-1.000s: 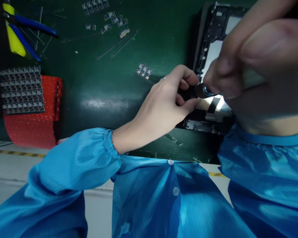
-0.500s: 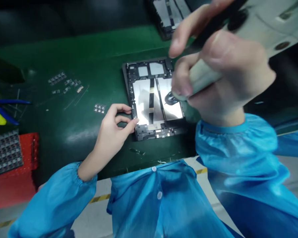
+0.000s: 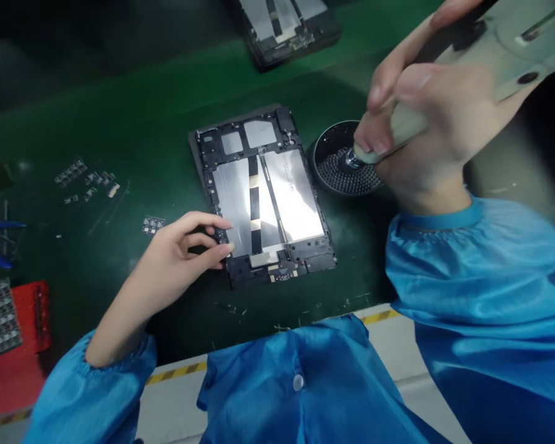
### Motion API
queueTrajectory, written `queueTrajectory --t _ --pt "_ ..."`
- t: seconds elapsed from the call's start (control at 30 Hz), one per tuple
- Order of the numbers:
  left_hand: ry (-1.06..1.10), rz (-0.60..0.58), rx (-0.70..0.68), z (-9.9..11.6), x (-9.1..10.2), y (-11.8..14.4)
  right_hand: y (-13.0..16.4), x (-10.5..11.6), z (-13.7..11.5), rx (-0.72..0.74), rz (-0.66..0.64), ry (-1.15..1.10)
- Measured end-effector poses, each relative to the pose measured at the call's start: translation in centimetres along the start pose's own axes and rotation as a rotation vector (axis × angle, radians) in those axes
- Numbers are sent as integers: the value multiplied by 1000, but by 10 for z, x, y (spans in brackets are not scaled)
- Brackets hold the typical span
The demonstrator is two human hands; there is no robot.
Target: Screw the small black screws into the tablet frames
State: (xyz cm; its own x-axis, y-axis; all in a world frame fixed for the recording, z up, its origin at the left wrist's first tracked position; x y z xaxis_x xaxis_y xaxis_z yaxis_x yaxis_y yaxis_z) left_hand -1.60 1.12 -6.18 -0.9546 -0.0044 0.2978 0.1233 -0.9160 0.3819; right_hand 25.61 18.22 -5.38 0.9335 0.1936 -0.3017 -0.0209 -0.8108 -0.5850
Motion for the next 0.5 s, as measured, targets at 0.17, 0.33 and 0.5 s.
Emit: queueTrajectory --t 0.17,0.33,0.5 --pt "35 34 -54 -5 -1 1 7 4 3 -23 -2 19" --pt "26 34 -44 -8 -3 2 11 10 5 -49 0 53" --pt "44 25 -19 -9 -1 0 8 5 7 20 -78 69"
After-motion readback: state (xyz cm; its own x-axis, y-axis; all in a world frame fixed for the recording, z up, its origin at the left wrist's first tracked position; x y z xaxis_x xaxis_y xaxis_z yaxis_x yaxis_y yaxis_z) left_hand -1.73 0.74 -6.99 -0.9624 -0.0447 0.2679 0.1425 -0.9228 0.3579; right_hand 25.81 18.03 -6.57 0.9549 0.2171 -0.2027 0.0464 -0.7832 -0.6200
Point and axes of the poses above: each hand's wrist, its own y-axis away from the middle knuckle, its own x-axis out of the back of the hand, z = x × y, the point moved 2 cm from there along -y, towards the middle knuckle, and after that the axes turned 11 degrees about z, right-handed, at the moved point
